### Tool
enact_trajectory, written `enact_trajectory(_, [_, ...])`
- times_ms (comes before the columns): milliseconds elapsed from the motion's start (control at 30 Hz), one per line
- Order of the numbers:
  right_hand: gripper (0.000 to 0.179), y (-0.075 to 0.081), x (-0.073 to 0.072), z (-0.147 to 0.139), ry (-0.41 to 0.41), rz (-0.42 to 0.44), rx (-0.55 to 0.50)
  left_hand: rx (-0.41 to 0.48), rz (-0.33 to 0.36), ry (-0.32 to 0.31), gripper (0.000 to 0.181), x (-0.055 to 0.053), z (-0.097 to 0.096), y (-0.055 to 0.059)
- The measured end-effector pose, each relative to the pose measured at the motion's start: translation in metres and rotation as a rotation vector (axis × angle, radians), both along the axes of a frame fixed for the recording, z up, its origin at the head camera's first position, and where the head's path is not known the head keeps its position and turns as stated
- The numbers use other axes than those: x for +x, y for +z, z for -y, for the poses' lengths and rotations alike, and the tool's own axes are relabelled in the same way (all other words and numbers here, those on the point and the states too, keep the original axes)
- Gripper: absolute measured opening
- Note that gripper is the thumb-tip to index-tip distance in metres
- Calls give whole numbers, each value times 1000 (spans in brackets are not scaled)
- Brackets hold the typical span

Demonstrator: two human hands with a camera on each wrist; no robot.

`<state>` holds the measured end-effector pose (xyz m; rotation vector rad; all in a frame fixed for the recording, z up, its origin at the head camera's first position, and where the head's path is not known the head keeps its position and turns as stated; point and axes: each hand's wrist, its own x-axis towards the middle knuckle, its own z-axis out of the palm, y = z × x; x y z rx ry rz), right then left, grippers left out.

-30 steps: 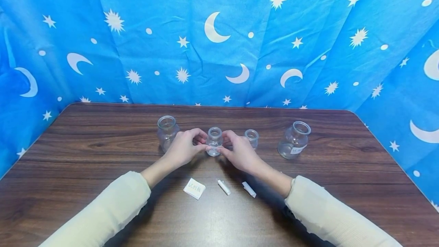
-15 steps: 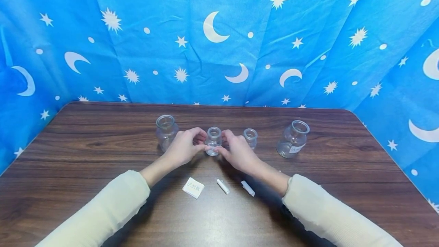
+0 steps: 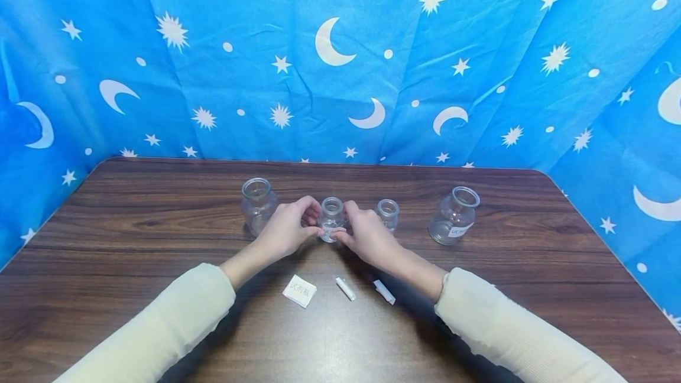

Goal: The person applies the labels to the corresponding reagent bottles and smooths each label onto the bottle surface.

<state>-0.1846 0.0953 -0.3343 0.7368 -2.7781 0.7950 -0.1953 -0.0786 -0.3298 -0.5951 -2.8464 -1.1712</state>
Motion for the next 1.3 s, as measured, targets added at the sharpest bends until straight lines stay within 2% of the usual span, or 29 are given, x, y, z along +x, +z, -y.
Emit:
enact_trajectory(300, [36,0,1,-1,-2,-28,29,-73,-9,23,37,-2,-2,-4])
enact_trajectory(567, [34,-1,1,-1,0,-18,27,-41,-30,29,39,-1,-2,-5])
enact_trajectory(867, [34,-1,2,-1,4,-2,10,-78,-57,39,40,-2,-4,-7])
enact_trajectory(1167, [34,0,3,0,-4,-5,32,-58,-51,27,36,-3,-1,-7])
enact_trajectory(1300, [34,0,3,-1,-2,-7,29,-32,-14,1,31,-3,1,-5])
